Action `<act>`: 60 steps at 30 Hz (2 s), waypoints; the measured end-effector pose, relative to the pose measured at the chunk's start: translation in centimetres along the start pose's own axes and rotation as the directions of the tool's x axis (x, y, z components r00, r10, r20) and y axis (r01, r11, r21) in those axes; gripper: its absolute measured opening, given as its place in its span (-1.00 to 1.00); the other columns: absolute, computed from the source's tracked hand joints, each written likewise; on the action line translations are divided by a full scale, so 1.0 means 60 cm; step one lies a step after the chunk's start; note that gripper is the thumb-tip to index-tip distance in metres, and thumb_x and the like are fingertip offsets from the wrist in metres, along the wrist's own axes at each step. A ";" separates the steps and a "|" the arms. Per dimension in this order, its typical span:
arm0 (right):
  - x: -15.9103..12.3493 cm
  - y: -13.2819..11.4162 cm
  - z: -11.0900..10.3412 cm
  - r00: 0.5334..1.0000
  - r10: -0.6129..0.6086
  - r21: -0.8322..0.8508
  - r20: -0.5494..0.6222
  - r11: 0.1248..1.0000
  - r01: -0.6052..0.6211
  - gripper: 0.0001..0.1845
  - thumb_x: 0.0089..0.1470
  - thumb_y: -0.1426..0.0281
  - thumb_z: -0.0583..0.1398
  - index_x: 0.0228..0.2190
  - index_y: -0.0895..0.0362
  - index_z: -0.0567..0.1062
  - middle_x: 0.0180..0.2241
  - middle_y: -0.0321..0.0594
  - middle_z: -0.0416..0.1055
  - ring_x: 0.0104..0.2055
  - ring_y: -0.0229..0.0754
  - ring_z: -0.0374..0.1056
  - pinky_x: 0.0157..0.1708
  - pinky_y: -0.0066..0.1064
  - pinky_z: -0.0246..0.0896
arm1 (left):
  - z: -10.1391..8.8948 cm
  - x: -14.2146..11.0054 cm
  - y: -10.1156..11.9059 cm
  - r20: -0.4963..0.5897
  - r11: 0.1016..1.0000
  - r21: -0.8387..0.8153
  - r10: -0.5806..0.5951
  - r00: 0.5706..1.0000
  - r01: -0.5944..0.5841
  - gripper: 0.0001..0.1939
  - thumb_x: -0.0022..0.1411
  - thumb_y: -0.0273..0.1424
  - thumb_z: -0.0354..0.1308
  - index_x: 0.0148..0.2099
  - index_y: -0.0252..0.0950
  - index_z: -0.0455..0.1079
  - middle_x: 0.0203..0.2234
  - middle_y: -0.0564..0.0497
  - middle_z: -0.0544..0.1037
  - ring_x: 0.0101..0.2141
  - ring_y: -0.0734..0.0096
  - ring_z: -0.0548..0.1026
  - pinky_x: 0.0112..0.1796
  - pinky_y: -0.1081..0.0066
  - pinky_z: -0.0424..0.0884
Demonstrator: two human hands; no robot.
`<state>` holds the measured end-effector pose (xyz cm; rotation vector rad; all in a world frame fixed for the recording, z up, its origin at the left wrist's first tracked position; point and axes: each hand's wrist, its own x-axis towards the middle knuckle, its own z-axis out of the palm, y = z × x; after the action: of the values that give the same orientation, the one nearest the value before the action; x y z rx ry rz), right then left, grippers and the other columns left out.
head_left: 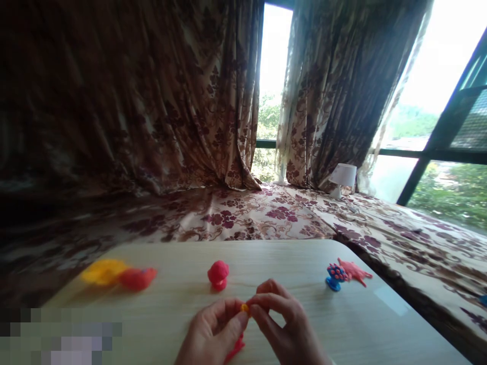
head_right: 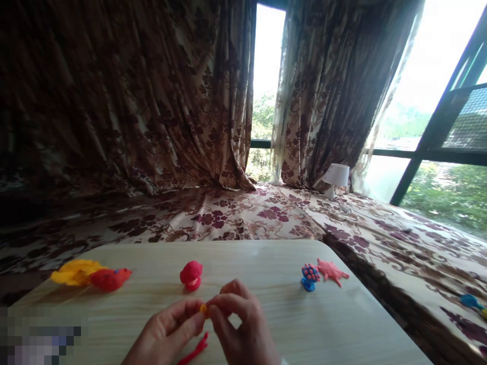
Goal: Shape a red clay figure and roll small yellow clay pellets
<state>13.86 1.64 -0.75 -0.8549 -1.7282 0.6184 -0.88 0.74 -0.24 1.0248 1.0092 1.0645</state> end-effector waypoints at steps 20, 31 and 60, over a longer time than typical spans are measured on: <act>-0.005 -0.005 -0.001 0.995 -0.090 -0.123 0.051 0.988 0.095 -0.80 0.09 0.51 0.11 -0.34 0.11 0.54 -0.44 -0.21 0.37 -0.43 -0.26 0.34 -0.41 -0.49 0.25 | 0.000 -0.006 0.000 -0.133 0.976 0.213 0.071 0.989 -0.041 -0.59 -0.01 -0.02 0.15 -0.56 -0.28 0.42 -0.65 0.06 0.41 -0.51 0.40 0.35 -0.45 0.44 0.24; -0.008 0.003 -0.005 0.996 -0.087 -0.099 -0.020 0.991 0.085 -0.77 0.13 0.55 0.05 -0.23 0.10 0.45 -0.37 -0.21 0.37 -0.35 -0.26 0.33 -0.34 -0.47 0.24 | 0.001 -0.001 -0.007 0.047 0.906 -0.416 -0.065 0.997 0.079 -0.69 -0.12 -0.30 0.34 -0.26 -0.29 0.53 -0.69 0.14 0.34 -0.58 0.58 0.26 -0.42 0.51 0.27; -0.009 0.005 -0.005 0.999 -0.051 -0.092 0.012 0.994 0.052 -0.77 0.14 0.55 0.06 -0.26 0.09 0.46 -0.38 -0.23 0.36 -0.36 -0.26 0.31 -0.37 -0.44 0.23 | 0.006 -0.011 0.005 -0.064 0.886 -0.445 -0.176 0.982 0.129 -0.77 -0.10 -0.45 0.35 -0.30 -0.34 0.53 -0.61 0.01 0.57 -0.57 0.54 0.48 -0.45 0.55 0.41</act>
<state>14.34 1.42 -1.18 -0.8697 -1.7933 0.5122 -0.72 0.10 0.21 0.5167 0.8605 1.1552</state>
